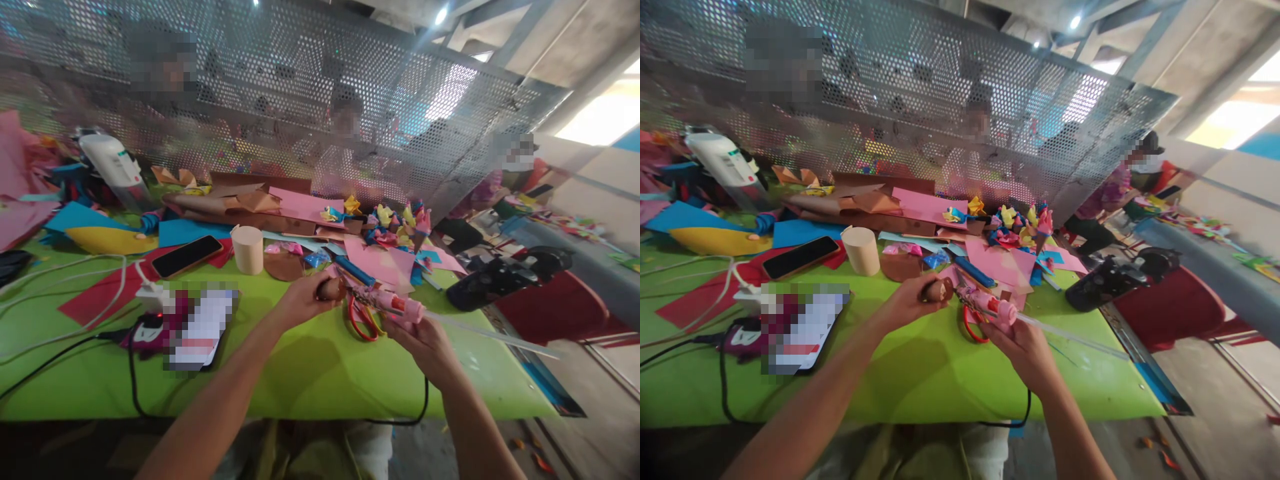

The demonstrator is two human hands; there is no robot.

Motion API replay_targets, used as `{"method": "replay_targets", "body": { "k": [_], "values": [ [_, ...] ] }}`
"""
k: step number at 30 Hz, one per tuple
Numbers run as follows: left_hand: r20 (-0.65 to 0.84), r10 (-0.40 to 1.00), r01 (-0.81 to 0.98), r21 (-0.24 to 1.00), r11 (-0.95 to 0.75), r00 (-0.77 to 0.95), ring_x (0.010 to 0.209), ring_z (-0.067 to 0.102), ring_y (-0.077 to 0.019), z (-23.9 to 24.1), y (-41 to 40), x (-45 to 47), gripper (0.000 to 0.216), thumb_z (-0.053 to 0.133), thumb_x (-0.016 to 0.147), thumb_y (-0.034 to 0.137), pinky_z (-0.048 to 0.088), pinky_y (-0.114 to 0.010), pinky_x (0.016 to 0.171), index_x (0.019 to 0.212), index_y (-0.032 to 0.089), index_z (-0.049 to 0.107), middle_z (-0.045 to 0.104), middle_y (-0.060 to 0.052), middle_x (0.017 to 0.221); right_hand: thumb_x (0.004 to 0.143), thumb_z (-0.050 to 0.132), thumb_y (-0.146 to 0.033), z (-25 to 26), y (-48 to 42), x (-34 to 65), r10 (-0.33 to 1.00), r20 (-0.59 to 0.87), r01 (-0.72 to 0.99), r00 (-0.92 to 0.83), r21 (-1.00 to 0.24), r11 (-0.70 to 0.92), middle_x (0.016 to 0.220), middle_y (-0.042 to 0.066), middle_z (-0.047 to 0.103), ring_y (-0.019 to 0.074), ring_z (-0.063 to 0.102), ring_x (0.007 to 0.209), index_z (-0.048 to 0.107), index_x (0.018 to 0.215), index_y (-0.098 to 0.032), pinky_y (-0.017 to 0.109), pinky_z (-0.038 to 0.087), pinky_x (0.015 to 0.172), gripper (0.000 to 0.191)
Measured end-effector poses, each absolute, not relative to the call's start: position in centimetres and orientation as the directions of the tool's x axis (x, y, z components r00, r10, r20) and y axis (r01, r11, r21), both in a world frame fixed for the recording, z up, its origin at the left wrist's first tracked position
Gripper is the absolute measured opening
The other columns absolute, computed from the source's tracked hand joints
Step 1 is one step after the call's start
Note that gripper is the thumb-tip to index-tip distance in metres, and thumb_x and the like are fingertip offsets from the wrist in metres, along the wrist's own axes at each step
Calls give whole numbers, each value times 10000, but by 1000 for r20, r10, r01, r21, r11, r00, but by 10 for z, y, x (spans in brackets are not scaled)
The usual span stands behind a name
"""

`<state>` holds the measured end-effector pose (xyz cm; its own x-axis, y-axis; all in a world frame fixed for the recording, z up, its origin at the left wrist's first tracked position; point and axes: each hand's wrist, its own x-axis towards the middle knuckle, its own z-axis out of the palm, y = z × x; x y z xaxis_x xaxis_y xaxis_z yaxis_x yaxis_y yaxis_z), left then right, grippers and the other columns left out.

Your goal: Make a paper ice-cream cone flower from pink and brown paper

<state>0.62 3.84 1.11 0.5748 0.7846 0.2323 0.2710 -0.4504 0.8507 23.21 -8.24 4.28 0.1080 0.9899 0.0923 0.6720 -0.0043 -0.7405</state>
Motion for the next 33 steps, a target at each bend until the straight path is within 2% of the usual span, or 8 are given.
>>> {"method": "replay_targets", "body": {
  "k": [5,10,15,18,25,33],
  "values": [
    [244,767,270,837,-475,593,742,569,-166,11,39,5,210,685,738,289,384,-240,640,908,193,609,633,13,811,824,618,-537,44,-83,231,993,77,654,92,-756,-2,731,24,668,178,539,624,749,989,-151,263,412,576,440],
    [245,769,343,786,-514,591,725,563,-164,5,42,6,191,691,722,266,365,-243,634,889,205,619,626,27,789,825,624,-547,44,-82,230,989,97,667,114,-745,-4,689,15,655,175,533,600,753,991,-156,262,412,563,444],
    [243,760,355,772,-528,602,693,548,-160,4,43,6,171,679,718,253,355,-251,626,871,206,617,613,28,760,837,617,-543,44,-81,229,989,109,667,95,-745,18,820,44,712,203,587,693,743,1010,-155,279,460,640,443],
    [213,772,374,778,-505,599,677,539,-157,7,42,7,160,675,722,266,345,-248,611,850,203,604,603,30,737,826,618,-554,45,-82,228,989,111,674,100,-739,15,821,47,717,209,599,696,747,964,-158,278,461,638,438],
    [177,784,455,729,-511,596,680,541,-152,10,42,10,138,653,734,286,348,-245,624,832,201,605,601,29,747,855,590,-552,47,-82,227,986,136,703,94,-711,31,779,40,699,209,605,688,727,1002,-133,273,459,615,464],
    [214,763,394,753,-527,610,756,586,-165,16,39,4,155,645,722,204,377,-240,652,874,204,612,654,25,822,851,586,-559,52,-84,226,989,124,731,74,-682,31,796,37,712,223,641,717,735,972,-163,280,494,652,440]
  ]
}}
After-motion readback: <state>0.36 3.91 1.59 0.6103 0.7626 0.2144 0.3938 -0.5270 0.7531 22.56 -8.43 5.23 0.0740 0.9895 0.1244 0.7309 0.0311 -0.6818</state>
